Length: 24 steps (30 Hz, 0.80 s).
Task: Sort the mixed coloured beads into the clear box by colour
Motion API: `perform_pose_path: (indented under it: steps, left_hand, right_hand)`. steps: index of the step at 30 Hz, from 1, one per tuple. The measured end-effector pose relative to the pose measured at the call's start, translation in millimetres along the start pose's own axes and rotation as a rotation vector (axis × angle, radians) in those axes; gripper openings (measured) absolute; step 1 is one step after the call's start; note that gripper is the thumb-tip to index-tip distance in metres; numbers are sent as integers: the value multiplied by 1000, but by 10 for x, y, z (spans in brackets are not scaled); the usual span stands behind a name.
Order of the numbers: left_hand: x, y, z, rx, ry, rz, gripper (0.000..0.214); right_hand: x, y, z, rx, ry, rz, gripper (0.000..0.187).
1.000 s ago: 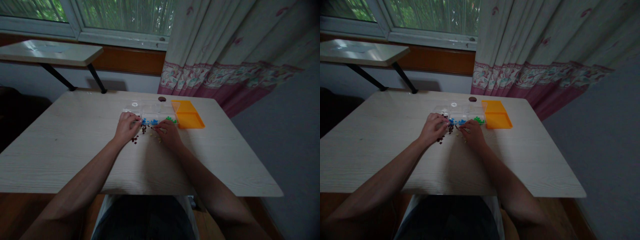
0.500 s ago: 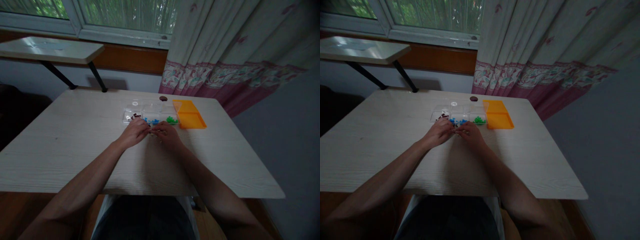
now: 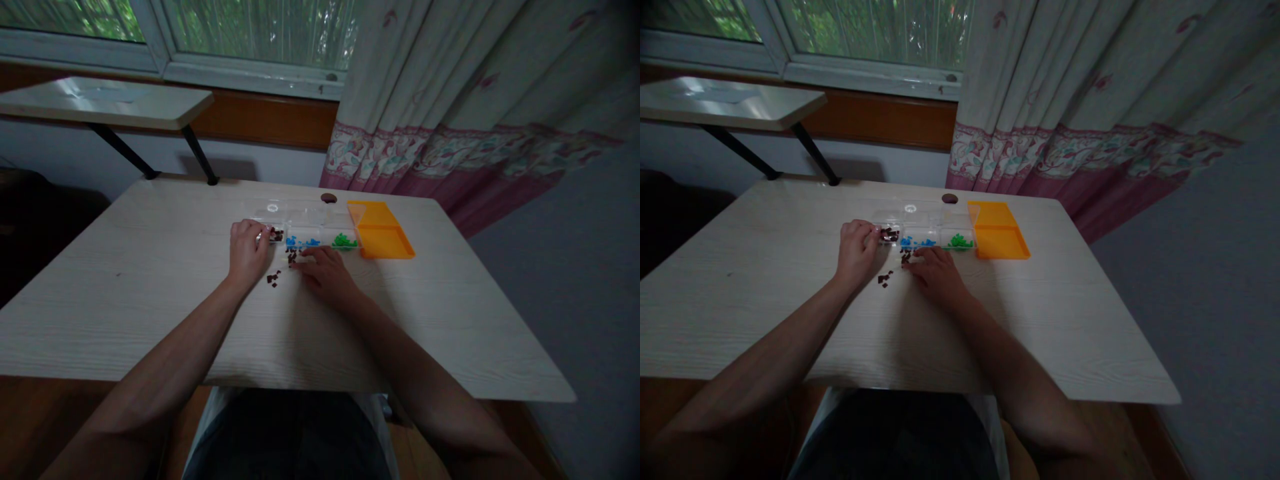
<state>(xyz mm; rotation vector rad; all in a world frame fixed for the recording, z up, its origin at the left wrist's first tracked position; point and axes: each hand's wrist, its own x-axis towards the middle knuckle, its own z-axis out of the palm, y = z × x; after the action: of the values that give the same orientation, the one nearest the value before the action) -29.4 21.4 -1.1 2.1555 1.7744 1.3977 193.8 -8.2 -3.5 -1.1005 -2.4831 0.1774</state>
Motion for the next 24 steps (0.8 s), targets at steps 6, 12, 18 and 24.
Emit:
perform_pose_path:
  steps: [6, 12, 18, 24]
  left_hand:
    - [-1, -52, 13, 24, 10, -38, 31]
    - [2, -106, 34, 23, 15, -66, 24]
    - [6, -109, 33, 40, 41, -87, 22]
    - [12, -105, 5, 64, 46, -114, 20]
  right_hand:
    - [6, 45, -52, -18, 60, 37, 18]
    - [10, 98, -58, -4, 92, 66, 18]
    - [11, 85, -39, -7, 79, 39, 10]
    - [36, 114, -46, 65, 146, 43, 9]
